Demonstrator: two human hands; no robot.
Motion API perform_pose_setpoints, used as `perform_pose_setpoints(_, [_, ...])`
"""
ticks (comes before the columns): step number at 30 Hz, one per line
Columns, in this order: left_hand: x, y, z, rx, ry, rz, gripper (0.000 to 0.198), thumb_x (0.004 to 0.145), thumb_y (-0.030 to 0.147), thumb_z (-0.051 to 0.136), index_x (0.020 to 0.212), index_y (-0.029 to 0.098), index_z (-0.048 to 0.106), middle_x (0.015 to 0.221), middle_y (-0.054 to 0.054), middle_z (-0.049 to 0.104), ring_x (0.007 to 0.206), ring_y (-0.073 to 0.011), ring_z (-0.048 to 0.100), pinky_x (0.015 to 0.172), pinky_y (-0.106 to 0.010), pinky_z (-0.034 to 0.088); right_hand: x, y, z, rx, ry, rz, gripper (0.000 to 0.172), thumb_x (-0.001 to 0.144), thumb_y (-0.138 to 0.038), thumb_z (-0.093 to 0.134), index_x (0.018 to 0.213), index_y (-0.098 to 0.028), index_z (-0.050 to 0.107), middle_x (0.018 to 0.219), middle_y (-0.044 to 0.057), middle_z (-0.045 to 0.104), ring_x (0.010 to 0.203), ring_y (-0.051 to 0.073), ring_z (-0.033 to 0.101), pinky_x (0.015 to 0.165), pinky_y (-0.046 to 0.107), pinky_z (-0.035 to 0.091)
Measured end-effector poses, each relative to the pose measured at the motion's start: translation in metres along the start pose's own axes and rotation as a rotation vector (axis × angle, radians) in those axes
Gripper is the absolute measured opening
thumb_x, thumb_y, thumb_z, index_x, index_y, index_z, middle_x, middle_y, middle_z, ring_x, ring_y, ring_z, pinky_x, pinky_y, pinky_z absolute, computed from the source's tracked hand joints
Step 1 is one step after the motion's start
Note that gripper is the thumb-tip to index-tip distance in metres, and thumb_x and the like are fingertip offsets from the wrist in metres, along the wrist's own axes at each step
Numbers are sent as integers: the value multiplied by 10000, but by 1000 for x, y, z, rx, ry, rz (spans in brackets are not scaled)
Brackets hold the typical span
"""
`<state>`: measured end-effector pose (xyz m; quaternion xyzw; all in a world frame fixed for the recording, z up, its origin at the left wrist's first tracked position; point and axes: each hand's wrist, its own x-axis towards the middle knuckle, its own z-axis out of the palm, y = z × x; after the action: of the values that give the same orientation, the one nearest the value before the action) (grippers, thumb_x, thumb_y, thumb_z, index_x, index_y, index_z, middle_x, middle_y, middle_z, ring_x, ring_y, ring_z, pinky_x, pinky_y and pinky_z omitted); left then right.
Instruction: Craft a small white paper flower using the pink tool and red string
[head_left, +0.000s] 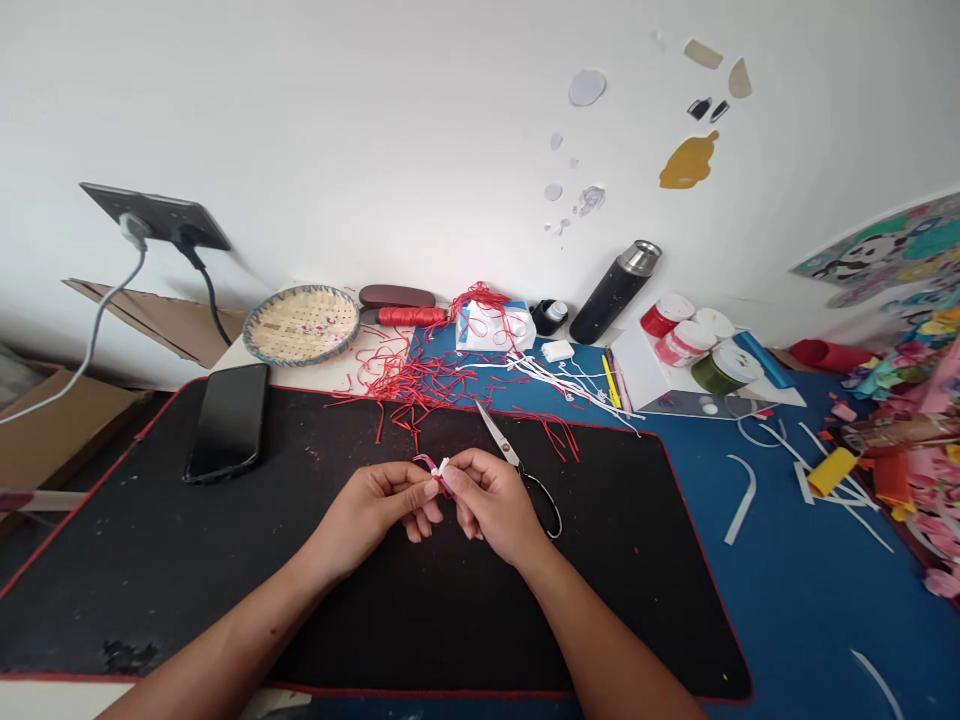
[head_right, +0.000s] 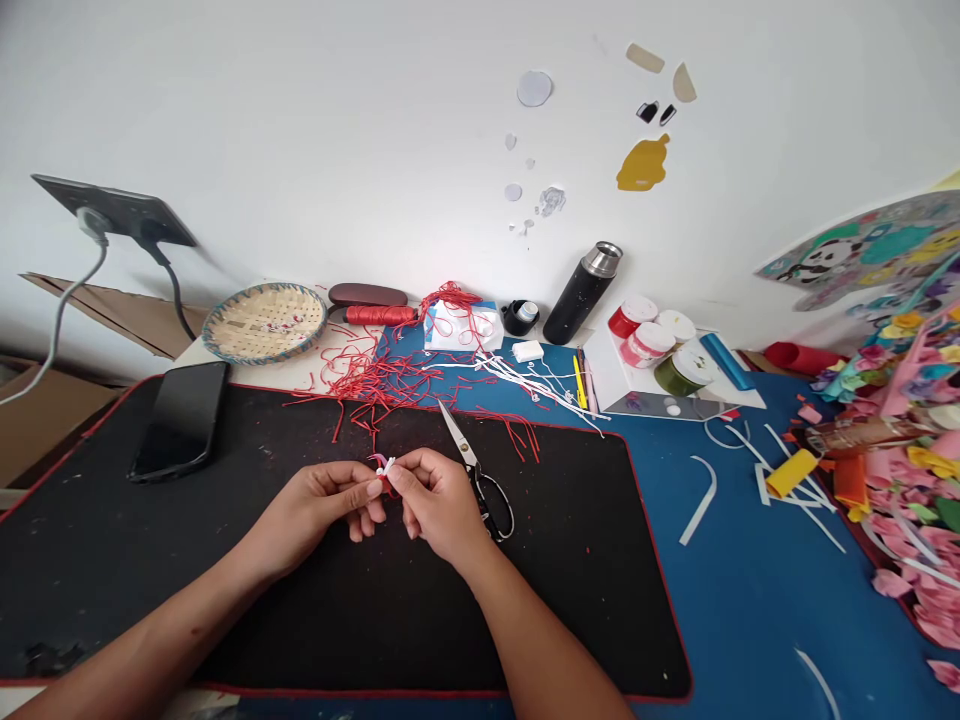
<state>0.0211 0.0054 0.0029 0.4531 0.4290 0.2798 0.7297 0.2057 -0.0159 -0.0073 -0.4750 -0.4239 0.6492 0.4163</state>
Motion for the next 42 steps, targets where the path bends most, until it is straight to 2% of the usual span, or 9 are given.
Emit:
perform_pose_setpoints(4, [-2, 6, -7, 120, 35, 80, 452, 849, 590, 776, 786, 143, 759, 686, -41, 724, 562, -141, 635, 549, -245, 536, 1, 0, -2, -43, 11, -22, 367, 910, -543, 684, 851, -187, 617, 466, -102, 485, 330, 69, 400, 354, 192, 268])
perform_pose_setpoints(6, [-3, 10, -11, 149, 159, 161, 392, 839, 530, 807, 981, 166, 776, 755, -29, 725, 632, -162, 648, 538, -241, 531, 0, -1, -2, -64, 15, -23, 368, 908, -539, 688, 823, -189, 609, 490, -96, 489, 339, 66, 411, 363, 194, 270])
perform_pose_setpoints(8, [-5, 14, -14, 195, 189, 218, 396, 820, 457, 838, 1106, 191, 772, 872, -50, 761, 715, -184, 662, 567, -252, 553, 0, -1, -2, -84, 10, -19, 369, 908, -540, 691, 816, -192, 608, 507, -95, 484, 347, 67, 422, 372, 195, 277])
perform_pose_setpoints(11, [-7, 16, -14, 267, 126, 240, 275, 853, 389, 801, 1053, 200, 802, 978, -77, 791, 760, -195, 678, 627, -275, 576, -1, -1, -2, -105, -3, -19, 377, 907, -555, 689, 836, -192, 622, 524, -91, 494, 352, 67, 429, 376, 197, 280])
perform_pose_setpoints(15, [-8, 13, -12, 325, 97, 238, 176, 875, 349, 767, 952, 198, 814, 837, -43, 771, 665, -167, 651, 626, -269, 565, -2, -1, -2, -120, -15, -24, 385, 913, -565, 680, 852, -188, 634, 551, -78, 531, 358, 65, 435, 374, 197, 279])
perform_pose_setpoints(24, [-5, 11, -11, 255, 82, 176, 285, 875, 461, 784, 919, 179, 784, 759, -27, 724, 647, -160, 635, 584, -250, 543, -2, 0, -2, -101, -24, -35, 342, 927, -519, 682, 859, -187, 639, 551, -85, 527, 358, 65, 434, 379, 200, 283])
perform_pose_setpoints(32, [-2, 10, -13, 19, -40, 59, 337, 851, 449, 833, 992, 162, 727, 796, -38, 749, 675, -180, 704, 580, -257, 552, -3, -2, -1, -76, -22, -37, 345, 926, -525, 682, 875, -185, 652, 763, 0, 714, 387, 55, 464, 380, 201, 314])
perform_pose_setpoints(39, [-3, 6, -8, -52, -42, 44, 450, 851, 397, 844, 1209, 171, 690, 777, -32, 760, 618, -175, 693, 530, -251, 528, -2, 2, 0, -70, -43, -51, 304, 951, -481, 669, 887, -184, 650, 751, -7, 711, 406, 59, 479, 401, 197, 354])
perform_pose_setpoints(42, [-3, 2, -7, -69, -56, 37, 447, 857, 390, 841, 1222, 170, 707, 773, -30, 753, 616, -171, 692, 523, -245, 524, -2, 1, 0, -60, -60, -62, 295, 953, -471, 670, 887, -185, 646, 744, -8, 709, 408, 61, 479, 402, 198, 349])
